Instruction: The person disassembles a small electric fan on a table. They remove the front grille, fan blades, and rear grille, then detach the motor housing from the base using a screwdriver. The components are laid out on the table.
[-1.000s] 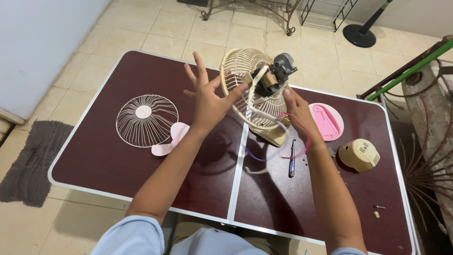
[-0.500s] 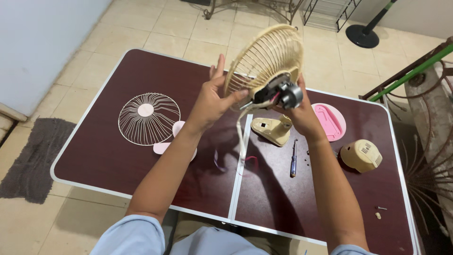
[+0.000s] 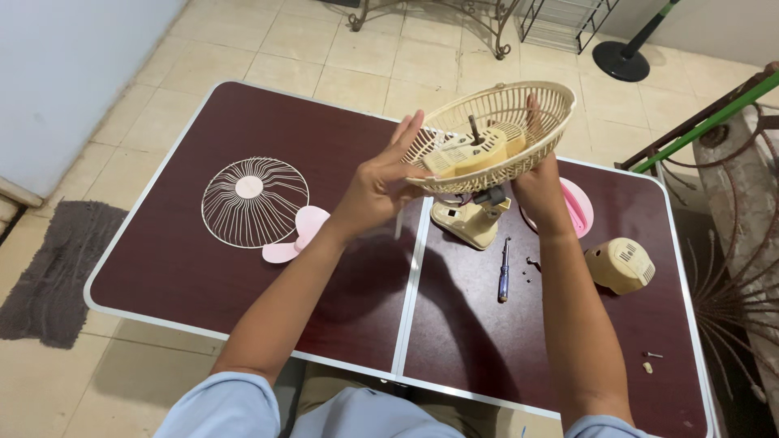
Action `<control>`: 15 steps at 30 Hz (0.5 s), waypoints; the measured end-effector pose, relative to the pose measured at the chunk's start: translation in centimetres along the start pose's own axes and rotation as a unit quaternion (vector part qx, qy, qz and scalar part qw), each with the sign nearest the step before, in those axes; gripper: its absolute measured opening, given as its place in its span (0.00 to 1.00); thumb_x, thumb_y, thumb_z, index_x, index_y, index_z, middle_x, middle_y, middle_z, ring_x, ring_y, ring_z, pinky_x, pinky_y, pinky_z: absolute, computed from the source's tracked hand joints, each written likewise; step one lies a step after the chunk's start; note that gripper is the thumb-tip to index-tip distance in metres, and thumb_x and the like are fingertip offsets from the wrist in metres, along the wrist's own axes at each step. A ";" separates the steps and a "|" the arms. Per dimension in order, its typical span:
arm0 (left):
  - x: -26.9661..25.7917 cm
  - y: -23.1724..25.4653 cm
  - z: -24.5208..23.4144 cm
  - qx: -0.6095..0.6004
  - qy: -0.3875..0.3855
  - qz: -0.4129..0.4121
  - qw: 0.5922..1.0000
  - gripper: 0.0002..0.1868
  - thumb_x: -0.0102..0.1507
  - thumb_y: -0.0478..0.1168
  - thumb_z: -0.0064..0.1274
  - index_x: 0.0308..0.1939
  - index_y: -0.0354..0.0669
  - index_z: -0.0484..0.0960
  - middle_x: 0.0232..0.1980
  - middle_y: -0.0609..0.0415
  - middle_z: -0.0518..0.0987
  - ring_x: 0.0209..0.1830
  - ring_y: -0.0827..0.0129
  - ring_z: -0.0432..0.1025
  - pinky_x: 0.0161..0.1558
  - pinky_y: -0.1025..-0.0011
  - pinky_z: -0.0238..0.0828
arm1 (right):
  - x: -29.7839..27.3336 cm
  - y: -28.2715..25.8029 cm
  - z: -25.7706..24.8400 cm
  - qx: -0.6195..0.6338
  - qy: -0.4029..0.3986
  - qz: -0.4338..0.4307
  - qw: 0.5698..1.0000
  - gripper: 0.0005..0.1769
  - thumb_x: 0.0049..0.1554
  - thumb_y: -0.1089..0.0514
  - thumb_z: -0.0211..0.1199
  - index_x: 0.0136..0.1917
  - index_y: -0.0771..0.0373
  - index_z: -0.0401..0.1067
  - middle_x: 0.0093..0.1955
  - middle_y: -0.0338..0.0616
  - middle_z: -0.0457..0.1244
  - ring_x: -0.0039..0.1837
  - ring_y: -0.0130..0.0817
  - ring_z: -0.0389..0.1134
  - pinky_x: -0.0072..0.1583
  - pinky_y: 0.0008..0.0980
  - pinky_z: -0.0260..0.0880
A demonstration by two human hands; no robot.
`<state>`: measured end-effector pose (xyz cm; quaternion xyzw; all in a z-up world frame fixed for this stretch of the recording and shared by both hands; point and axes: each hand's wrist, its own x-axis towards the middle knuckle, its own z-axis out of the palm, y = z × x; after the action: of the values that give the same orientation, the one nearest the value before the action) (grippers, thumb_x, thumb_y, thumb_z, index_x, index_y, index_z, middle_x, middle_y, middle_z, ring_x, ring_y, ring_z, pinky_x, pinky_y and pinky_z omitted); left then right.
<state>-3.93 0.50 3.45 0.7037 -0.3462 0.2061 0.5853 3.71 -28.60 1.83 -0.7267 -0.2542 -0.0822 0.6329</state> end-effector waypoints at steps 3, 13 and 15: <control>-0.5 -0.1 0.3 0.057 0.000 -0.006 0.998 0.16 0.61 0.32 0.66 0.50 0.57 0.88 0.83 0.52 0.56 0.87 0.50 0.43 0.82 0.44 0.39 | 0.2 -2.3 0.5 0.058 0.006 0.030 0.998 0.50 0.59 0.75 0.59 0.86 0.62 0.38 0.74 0.49 0.60 0.68 0.30 0.64 0.67 0.28 0.69; -1.4 -0.8 0.9 0.237 -0.004 0.053 0.970 0.14 0.61 0.33 0.64 0.47 0.58 0.88 0.75 0.65 0.69 0.81 0.53 0.58 0.75 0.25 0.12 | 0.8 -1.1 1.6 -0.030 -0.004 0.049 0.998 0.42 0.55 0.74 0.62 0.80 0.67 0.54 0.71 0.50 0.61 0.67 0.32 0.65 0.66 0.31 0.69; -1.7 -1.1 0.9 0.261 0.005 0.043 0.964 0.13 0.61 0.34 0.62 0.47 0.57 0.87 0.74 0.65 0.70 0.80 0.53 0.60 0.74 0.25 0.12 | 0.6 -0.5 2.0 0.001 0.005 0.097 0.995 0.35 0.59 0.71 0.57 0.79 0.67 0.58 0.68 0.49 0.65 0.63 0.30 0.68 0.63 0.30 0.70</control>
<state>-4.39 0.10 1.26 0.8155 -0.3077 0.3179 0.3731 3.62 -26.47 2.16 -0.7471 -0.1795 -0.0234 0.6395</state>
